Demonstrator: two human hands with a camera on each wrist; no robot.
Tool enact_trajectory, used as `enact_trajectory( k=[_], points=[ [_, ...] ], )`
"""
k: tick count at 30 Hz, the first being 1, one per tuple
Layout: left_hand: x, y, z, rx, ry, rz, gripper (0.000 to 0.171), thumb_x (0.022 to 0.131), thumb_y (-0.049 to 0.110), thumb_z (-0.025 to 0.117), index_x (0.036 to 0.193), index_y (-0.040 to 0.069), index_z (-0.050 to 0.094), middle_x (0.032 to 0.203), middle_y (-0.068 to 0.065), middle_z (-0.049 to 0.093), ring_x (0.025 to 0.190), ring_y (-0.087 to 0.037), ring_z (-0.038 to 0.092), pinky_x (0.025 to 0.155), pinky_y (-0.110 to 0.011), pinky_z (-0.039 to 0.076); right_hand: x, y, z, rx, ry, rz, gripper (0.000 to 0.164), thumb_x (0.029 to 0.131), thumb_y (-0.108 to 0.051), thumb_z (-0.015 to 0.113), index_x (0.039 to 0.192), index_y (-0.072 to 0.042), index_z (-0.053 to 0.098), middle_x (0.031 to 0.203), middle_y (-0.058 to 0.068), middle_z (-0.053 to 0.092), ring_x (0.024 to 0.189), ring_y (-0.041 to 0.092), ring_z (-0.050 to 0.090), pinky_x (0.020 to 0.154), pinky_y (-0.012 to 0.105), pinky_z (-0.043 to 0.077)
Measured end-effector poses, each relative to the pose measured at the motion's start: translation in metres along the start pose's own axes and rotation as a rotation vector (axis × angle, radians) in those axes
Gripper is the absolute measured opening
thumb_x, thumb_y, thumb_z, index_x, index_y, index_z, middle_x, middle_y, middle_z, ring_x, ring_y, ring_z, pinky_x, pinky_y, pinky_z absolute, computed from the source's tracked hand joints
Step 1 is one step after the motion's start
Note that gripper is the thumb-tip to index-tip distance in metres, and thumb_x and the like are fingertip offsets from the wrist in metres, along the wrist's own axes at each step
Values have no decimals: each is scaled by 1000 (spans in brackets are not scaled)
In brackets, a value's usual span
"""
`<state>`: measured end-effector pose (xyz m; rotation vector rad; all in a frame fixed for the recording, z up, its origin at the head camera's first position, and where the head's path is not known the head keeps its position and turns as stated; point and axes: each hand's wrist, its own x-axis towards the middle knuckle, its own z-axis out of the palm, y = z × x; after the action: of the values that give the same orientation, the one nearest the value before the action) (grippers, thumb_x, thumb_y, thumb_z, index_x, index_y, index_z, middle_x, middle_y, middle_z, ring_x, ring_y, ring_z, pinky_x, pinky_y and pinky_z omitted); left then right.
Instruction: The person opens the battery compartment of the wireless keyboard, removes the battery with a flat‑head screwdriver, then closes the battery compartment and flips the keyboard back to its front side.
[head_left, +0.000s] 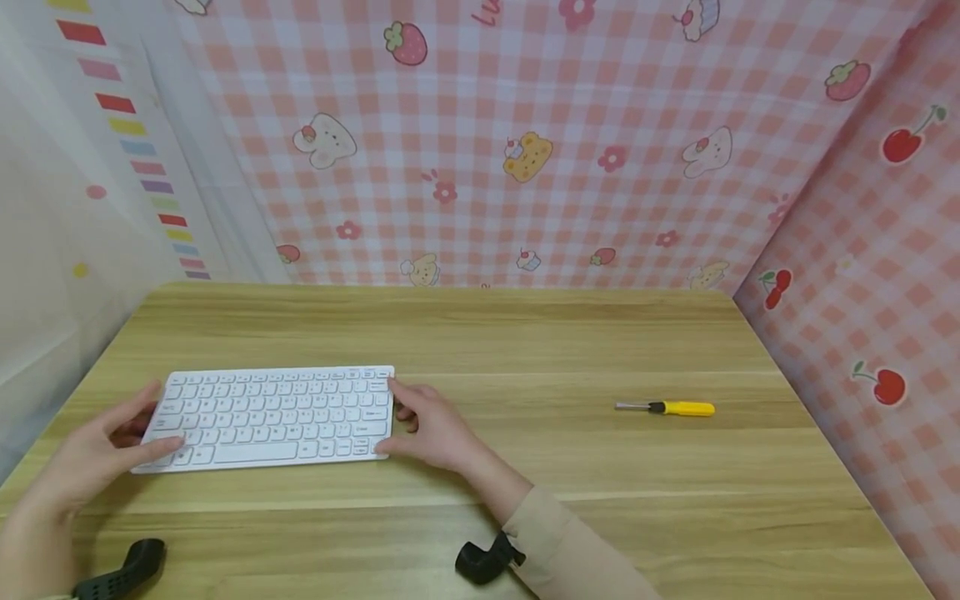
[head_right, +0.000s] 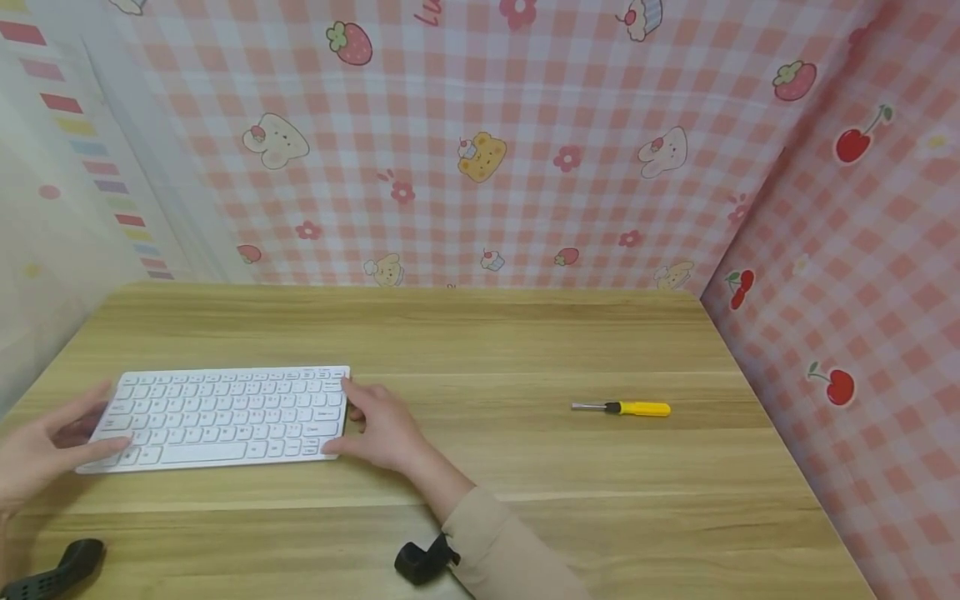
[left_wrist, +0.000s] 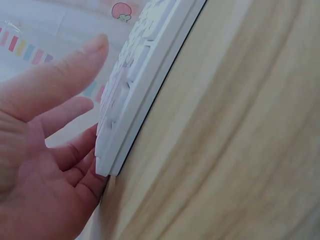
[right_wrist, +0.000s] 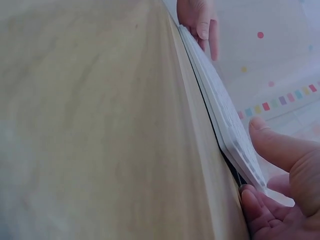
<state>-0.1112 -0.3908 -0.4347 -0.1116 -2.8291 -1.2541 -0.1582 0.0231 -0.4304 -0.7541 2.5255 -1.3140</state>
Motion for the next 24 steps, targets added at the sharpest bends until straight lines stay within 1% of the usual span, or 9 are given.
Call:
enact_trajectory(
  k=[2, 5, 8, 9, 12, 15, 17, 22, 24],
  points=[
    [0, 0, 0, -23, -8, -10, 82, 87, 7, 76, 149, -11, 25, 105, 33, 48, 83, 4, 49, 65, -13, 43, 0, 1, 1, 27, 12, 15, 87, 78, -20, 87, 150, -4, 40, 123, 13, 55, 89, 11, 54, 77, 17, 48],
    [0, 2, 2, -31, -21, -22, 79, 87, 7, 76, 147, -12, 28, 99, 23, 55, 81, 0, 50, 64, -16, 43, -1, 3, 3, 83, 35, 32, 87, 78, -17, 87, 149, -1, 40, 126, 15, 52, 89, 12, 54, 78, 18, 49],
    [1, 4, 3, -29, -35, -31, 79, 87, 8, 77, 147, -11, 29, 98, 17, 57, 80, -2, 50, 63, -17, 44, -1, 5, 4, 156, 52, 44, 88, 78, -12, 86, 150, 0, 38, 127, 16, 49, 91, 12, 54, 79, 19, 50],
    [2, 5, 4, -28, -36, -30, 79, 87, 8, 77, 147, -10, 29, 98, 17, 57, 80, -2, 50, 63, -17, 44, -1, 5, 4, 183, 58, 42, 88, 77, -10, 86, 150, 1, 37, 128, 17, 48, 92, 13, 54, 79, 19, 51],
    [2, 7, 5, -68, -32, -26, 79, 86, 5, 77, 148, -7, 30, 99, 20, 57, 80, -1, 52, 63, -17, 45, -3, 6, 2, 250, 72, 50, 86, 78, -4, 84, 149, 2, 37, 131, 18, 45, 92, 13, 55, 79, 19, 53],
    [3, 10, 6, -111, -30, -18, 78, 86, 3, 76, 149, -3, 30, 101, 24, 57, 83, 0, 53, 66, -15, 45, -5, 8, -1, 292, 89, 52, 86, 78, -1, 83, 149, 3, 36, 132, 20, 43, 91, 14, 56, 78, 20, 54],
    [3, 14, 6, -120, -29, -18, 79, 86, 4, 76, 151, 1, 31, 102, 26, 58, 86, 1, 53, 67, -14, 46, -7, 9, -5, 309, 98, 57, 86, 78, 0, 83, 150, 2, 36, 133, 20, 42, 91, 15, 56, 78, 21, 54],
    [6, 26, 10, -144, -25, 32, 77, 85, 2, 77, 150, 4, 36, 105, 24, 58, 86, 0, 55, 69, -13, 46, -16, 14, -21, 325, 105, 47, 83, 80, -1, 81, 150, 1, 37, 132, 20, 42, 95, 18, 57, 81, 23, 54],
    [8, 32, 15, -164, -26, 69, 76, 84, -2, 76, 149, 0, 37, 106, 21, 58, 86, -2, 56, 69, -14, 47, -20, 17, -29, 324, 108, 45, 82, 81, -1, 81, 150, 1, 38, 132, 21, 42, 96, 19, 56, 82, 24, 55]
  ],
)
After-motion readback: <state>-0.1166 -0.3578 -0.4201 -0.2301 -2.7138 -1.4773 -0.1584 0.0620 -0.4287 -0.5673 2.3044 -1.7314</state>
